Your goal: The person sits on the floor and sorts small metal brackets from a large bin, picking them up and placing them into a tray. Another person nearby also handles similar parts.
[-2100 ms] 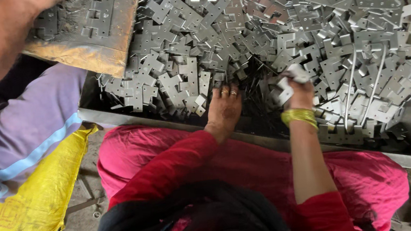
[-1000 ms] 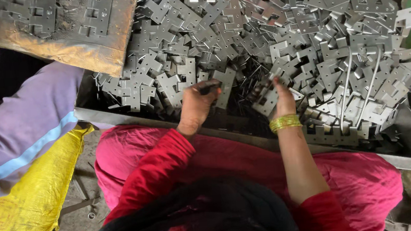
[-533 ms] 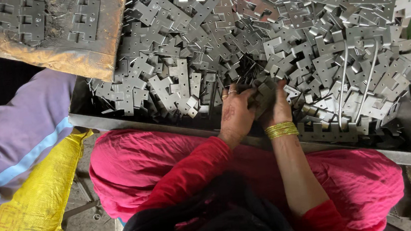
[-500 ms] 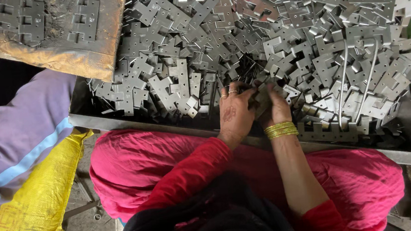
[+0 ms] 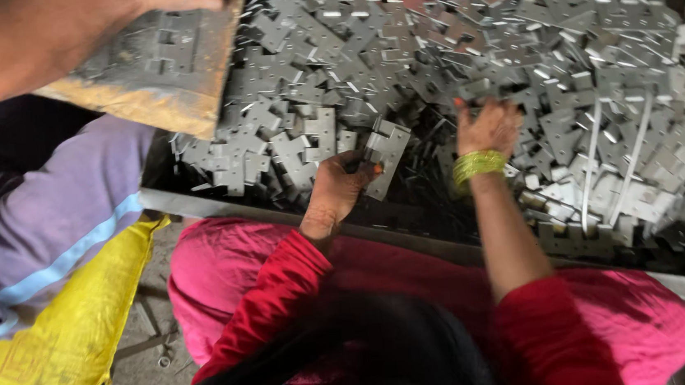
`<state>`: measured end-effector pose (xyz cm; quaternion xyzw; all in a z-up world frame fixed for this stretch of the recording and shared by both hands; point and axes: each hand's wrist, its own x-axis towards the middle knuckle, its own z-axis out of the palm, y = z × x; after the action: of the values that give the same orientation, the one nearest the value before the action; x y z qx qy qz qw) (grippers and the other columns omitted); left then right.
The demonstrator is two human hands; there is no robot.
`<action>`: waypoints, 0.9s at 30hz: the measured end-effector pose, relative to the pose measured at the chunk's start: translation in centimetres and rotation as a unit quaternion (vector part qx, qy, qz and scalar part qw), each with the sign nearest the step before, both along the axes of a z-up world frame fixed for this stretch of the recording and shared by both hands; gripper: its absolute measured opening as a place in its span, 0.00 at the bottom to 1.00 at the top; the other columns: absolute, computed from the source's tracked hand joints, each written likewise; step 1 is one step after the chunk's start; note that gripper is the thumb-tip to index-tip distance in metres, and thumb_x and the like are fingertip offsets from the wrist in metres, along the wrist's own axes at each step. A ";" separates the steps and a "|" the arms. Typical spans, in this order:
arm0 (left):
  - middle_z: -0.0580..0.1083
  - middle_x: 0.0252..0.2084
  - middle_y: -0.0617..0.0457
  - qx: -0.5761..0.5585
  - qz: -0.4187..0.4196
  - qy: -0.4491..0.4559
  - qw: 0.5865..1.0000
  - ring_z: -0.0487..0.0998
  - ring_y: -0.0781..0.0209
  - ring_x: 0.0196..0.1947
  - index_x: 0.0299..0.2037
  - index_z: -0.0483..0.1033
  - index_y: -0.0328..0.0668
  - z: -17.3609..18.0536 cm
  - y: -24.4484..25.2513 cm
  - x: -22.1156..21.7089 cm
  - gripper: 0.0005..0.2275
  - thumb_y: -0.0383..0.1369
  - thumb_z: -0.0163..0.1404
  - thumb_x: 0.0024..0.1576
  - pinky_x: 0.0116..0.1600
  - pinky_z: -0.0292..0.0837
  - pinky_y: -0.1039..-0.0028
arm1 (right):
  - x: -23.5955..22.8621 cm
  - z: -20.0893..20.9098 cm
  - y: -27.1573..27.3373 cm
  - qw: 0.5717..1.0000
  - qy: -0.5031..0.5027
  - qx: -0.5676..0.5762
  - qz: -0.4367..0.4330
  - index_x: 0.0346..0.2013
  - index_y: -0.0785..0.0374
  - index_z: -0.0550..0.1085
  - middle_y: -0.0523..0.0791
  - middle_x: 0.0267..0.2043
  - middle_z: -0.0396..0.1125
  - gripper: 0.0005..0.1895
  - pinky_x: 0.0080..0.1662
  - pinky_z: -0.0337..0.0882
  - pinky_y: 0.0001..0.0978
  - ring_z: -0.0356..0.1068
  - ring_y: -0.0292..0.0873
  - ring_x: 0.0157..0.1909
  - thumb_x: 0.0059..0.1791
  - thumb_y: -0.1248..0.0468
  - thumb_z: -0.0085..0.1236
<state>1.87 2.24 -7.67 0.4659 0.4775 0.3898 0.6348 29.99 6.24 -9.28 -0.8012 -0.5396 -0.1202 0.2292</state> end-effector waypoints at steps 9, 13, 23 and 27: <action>0.80 0.36 0.54 0.052 0.083 0.053 0.994 0.73 0.71 0.32 0.50 0.80 0.28 3.7 1.9 -9.2 0.13 0.27 0.57 0.56 0.36 0.69 0.76 | 1.2 7.2 3.2 0.929 -0.097 -0.273 0.230 0.59 0.59 0.67 0.54 0.58 0.63 0.13 0.65 0.64 0.51 0.64 0.56 0.61 0.60 0.61 0.45; 0.80 0.37 0.54 0.085 0.120 0.090 0.985 0.74 0.71 0.34 0.49 0.80 0.28 3.5 3.6 -11.7 0.14 0.28 0.59 0.55 0.40 0.71 0.77 | 1.5 10.3 4.2 0.895 0.063 -0.433 0.084 0.63 0.59 0.63 0.62 0.65 0.64 0.18 0.66 0.61 0.53 0.63 0.65 0.66 0.61 0.56 0.41; 0.79 0.41 0.55 0.083 0.149 -0.039 0.985 0.74 0.70 0.37 0.53 0.77 0.23 2.2 4.2 -14.0 0.15 0.24 0.56 0.56 0.43 0.69 0.80 | 10.1 9.5 -6.1 0.959 -0.045 -0.082 0.269 0.41 0.61 0.72 0.50 0.40 0.72 0.09 0.48 0.73 0.45 0.73 0.53 0.43 0.54 0.65 0.66; 0.78 0.41 0.57 0.072 0.158 0.000 0.985 0.74 0.73 0.38 0.54 0.76 0.24 1.3 4.3 -14.0 0.17 0.25 0.60 0.56 0.45 0.70 0.83 | 6.1 6.6 -11.8 0.741 0.620 0.237 0.104 0.46 0.63 0.73 0.43 0.40 0.74 0.14 0.45 0.74 0.42 0.75 0.43 0.41 0.49 0.73 0.69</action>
<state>-12.14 6.51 -6.33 0.4297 0.5157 0.5182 0.5299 36.12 -5.60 -2.67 -0.5579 -0.3126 0.3033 0.7064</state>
